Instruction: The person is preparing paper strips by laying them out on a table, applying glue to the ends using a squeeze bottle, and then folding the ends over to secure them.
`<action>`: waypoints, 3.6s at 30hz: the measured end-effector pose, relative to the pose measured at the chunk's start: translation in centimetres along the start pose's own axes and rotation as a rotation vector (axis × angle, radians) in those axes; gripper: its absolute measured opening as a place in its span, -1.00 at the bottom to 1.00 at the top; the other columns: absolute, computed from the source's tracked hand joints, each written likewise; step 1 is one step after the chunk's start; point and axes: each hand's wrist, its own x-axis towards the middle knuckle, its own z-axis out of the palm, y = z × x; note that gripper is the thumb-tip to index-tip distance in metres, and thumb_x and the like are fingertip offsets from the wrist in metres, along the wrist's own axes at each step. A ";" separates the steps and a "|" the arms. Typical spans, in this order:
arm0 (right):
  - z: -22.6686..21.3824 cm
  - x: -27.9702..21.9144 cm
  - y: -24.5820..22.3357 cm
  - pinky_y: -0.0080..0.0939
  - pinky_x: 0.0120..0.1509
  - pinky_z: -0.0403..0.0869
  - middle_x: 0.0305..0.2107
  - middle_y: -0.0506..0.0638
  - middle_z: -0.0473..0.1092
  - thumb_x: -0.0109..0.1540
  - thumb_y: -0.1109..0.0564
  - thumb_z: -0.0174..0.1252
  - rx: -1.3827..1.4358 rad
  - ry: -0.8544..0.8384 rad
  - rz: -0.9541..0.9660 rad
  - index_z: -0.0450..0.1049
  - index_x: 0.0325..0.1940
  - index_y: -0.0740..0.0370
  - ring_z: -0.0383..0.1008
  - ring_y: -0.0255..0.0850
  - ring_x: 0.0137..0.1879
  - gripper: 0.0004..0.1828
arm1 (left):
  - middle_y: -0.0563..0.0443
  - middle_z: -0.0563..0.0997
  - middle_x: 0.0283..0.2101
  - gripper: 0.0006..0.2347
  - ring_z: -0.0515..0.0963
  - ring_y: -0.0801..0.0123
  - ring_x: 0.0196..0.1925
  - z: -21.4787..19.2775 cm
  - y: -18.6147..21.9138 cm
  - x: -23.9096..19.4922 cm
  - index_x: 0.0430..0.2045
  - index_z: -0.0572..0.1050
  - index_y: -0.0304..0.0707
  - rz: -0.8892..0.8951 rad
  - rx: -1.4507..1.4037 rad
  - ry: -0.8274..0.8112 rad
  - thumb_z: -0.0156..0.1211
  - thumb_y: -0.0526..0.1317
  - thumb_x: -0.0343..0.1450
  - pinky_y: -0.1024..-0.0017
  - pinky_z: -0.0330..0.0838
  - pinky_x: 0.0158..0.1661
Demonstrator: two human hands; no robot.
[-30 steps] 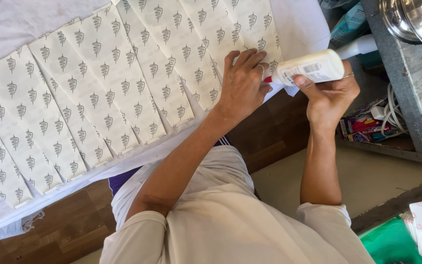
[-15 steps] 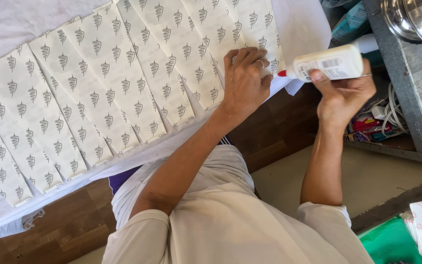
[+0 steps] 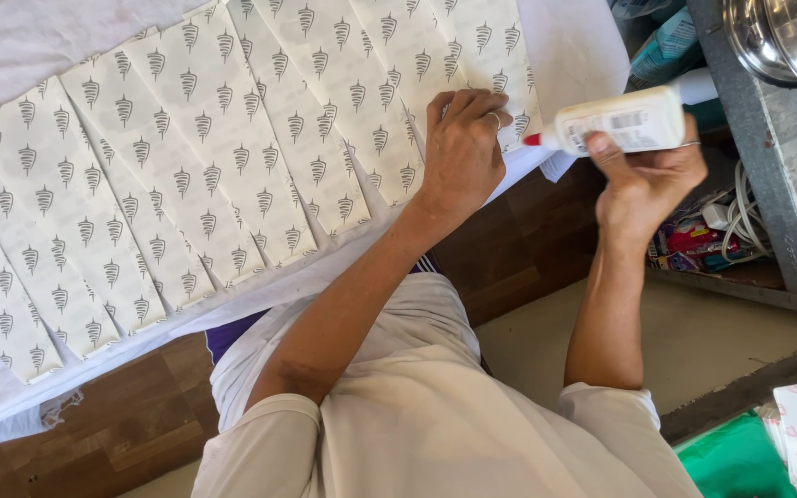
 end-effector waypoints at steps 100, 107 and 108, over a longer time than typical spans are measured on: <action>7.3 -5.1 0.2 0.09 0.09 0.56 -0.25 0.34 0.51 0.10 0.42 0.50 0.210 -0.270 0.047 0.42 -0.09 0.53 0.56 0.06 0.03 -0.58 | -0.10 0.67 -0.16 -0.81 0.56 0.05 -0.02 -13.8 -3.3 -5.1 -0.42 0.67 -0.34 -0.149 -0.036 -0.192 0.50 -0.46 0.15 0.13 0.33 -0.06; 9.1 -6.0 0.5 0.10 0.10 0.55 -0.26 0.33 0.53 0.06 0.45 0.49 0.251 -0.279 0.091 0.45 -0.10 0.53 0.55 0.05 0.04 -0.58 | -0.08 0.69 -0.17 -0.82 0.58 0.10 -0.04 -14.4 -2.9 -4.7 -0.42 0.69 -0.29 -0.181 -0.029 -0.190 0.30 -0.56 0.25 0.18 0.33 -0.07; 8.9 -5.8 0.2 0.10 0.13 0.54 -0.25 0.28 0.53 0.04 0.43 0.51 0.256 -0.240 0.096 0.46 -0.09 0.50 0.53 -0.02 0.05 -0.56 | -0.09 0.69 -0.17 -0.81 0.58 0.08 -0.04 -14.6 -2.6 -4.7 -0.43 0.69 -0.30 -0.181 -0.038 -0.185 0.27 -0.57 0.26 0.17 0.33 -0.07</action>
